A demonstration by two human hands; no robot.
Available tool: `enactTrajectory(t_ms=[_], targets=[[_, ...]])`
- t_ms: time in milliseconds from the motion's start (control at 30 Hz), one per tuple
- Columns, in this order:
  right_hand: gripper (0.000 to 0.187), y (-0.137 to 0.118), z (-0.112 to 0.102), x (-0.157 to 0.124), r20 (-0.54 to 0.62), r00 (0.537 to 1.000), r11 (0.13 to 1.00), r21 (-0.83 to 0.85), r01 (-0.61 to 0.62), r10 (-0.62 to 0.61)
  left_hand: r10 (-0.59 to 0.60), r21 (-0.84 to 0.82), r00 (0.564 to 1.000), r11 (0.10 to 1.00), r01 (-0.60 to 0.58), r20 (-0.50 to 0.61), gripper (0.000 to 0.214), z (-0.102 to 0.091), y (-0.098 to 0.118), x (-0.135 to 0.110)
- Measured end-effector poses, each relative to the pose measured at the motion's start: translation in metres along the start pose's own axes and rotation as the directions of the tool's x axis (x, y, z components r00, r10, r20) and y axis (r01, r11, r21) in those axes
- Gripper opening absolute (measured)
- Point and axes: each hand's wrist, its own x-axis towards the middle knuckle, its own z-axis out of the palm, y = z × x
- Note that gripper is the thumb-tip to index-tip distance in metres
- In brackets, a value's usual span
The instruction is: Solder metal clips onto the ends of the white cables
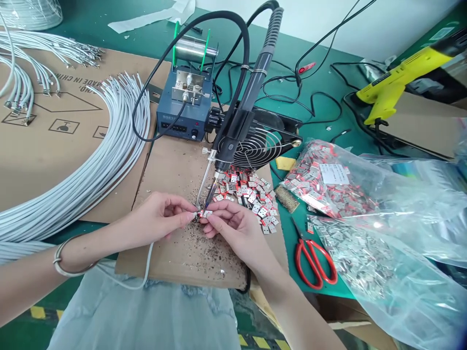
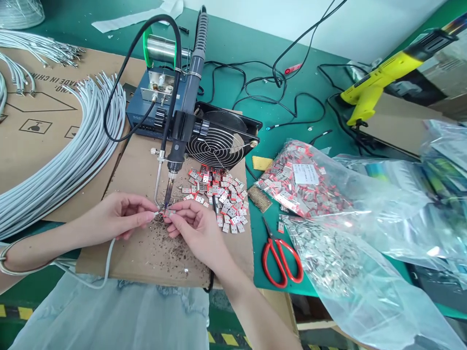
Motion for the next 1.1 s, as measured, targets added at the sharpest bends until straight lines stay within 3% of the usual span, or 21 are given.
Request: enactTrajectory(t_ms=[633,1100], targets=[[0.017,-0.0039,0.0015,-0.0016,-0.021,0.999,0.999,-0.028,0.038,-0.039,0.008,0.02,1.0,1.0,-0.008,-0.017,0.021,0.0,-0.0005,0.0013],[0.018,-0.0097,0.0017,-0.0033,-0.068,0.998,1.0,-0.016,-0.001,0.0,-0.002,-0.021,1.0,1.0,0.002,0.0,0.018,0.0007,0.0035,0.0]])
